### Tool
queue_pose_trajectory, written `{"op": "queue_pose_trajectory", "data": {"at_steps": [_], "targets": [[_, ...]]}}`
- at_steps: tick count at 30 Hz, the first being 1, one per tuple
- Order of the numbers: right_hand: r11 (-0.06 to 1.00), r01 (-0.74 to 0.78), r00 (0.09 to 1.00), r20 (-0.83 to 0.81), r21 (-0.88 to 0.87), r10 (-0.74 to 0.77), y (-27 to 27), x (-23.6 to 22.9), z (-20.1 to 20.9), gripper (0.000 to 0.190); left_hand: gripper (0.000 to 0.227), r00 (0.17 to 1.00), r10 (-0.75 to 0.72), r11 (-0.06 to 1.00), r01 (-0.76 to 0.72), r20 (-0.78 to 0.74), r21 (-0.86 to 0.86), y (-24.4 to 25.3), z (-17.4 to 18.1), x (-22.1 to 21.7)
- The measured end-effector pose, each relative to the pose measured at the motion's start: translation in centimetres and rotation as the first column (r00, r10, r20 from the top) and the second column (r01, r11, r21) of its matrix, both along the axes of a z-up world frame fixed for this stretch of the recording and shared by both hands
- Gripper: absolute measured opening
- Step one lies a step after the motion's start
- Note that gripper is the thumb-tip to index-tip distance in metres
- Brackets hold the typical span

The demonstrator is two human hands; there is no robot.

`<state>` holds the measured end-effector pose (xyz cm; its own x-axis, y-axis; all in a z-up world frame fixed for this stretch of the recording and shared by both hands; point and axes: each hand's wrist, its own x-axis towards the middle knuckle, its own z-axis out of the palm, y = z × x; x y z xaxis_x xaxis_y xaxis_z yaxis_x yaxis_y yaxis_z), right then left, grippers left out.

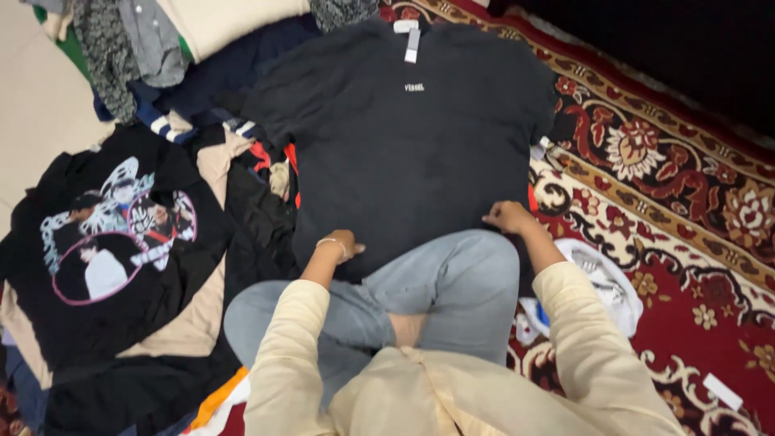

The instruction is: Using a tagging gun to attach plastic fasteners and labels to various t-shirts laid out on the floor.

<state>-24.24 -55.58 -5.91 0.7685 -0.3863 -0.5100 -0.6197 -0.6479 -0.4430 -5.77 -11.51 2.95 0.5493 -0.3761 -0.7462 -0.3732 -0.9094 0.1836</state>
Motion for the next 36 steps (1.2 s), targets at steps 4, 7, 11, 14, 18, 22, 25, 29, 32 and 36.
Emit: {"op": "queue_pose_trajectory", "data": {"at_steps": [4,7,11,14,18,22,25,29,32,36], "targets": [[0.956,0.064,0.948,0.316,-0.286,0.031,3.0,5.1,4.7,0.039,0.038,0.968,0.038,0.955,0.038,0.249,-0.294,-5.8,-0.2,1.8],[0.942,-0.073,0.970,0.196,-0.328,0.144,5.8,7.8,8.1,0.063,0.061,0.949,0.074,0.932,0.044,0.306,-0.361,-9.5,2.4,1.3],[0.920,-0.181,0.980,0.019,-0.347,0.199,5.7,11.4,7.1,0.070,0.071,0.969,0.047,0.973,0.010,0.241,-0.230,-12.7,0.3,3.7],[0.898,-0.130,0.986,0.037,-0.420,0.161,4.0,14.5,5.8,0.071,0.073,0.947,0.069,0.984,-0.013,0.314,-0.179,-14.1,-2.2,7.5],[0.867,0.011,0.992,0.112,-0.498,0.052,1.2,19.0,5.9,0.068,0.069,0.855,0.177,0.982,-0.124,0.488,-0.140,-14.5,-3.7,13.8],[0.864,0.117,0.986,0.160,-0.489,-0.043,-1.6,23.1,4.6,0.069,0.069,0.769,0.281,0.959,-0.254,0.574,-0.128,-13.8,-6.3,20.2],[0.850,0.058,0.997,0.067,-0.524,-0.026,-2.0,23.7,3.7,0.074,0.073,0.800,0.258,0.962,-0.266,0.541,-0.066,-14.3,-7.5,21.4],[0.837,0.080,0.994,0.109,-0.541,-0.025,-2.3,24.1,4.2,0.072,0.071,0.756,0.259,0.962,-0.257,0.602,-0.091,-14.5,-8.6,22.3],[0.761,0.200,0.953,0.303,-0.617,-0.004,-3.6,25.3,4.4,0.069,0.074,0.599,0.248,0.969,-0.166,0.761,-0.184,-14.8,-6.5,22.9],[0.862,0.203,0.979,0.062,-0.465,-0.197,-4.6,28.1,8.2,0.080,0.079,0.738,0.270,0.955,-0.289,0.618,-0.071,-13.2,-3.9,25.5]]}}
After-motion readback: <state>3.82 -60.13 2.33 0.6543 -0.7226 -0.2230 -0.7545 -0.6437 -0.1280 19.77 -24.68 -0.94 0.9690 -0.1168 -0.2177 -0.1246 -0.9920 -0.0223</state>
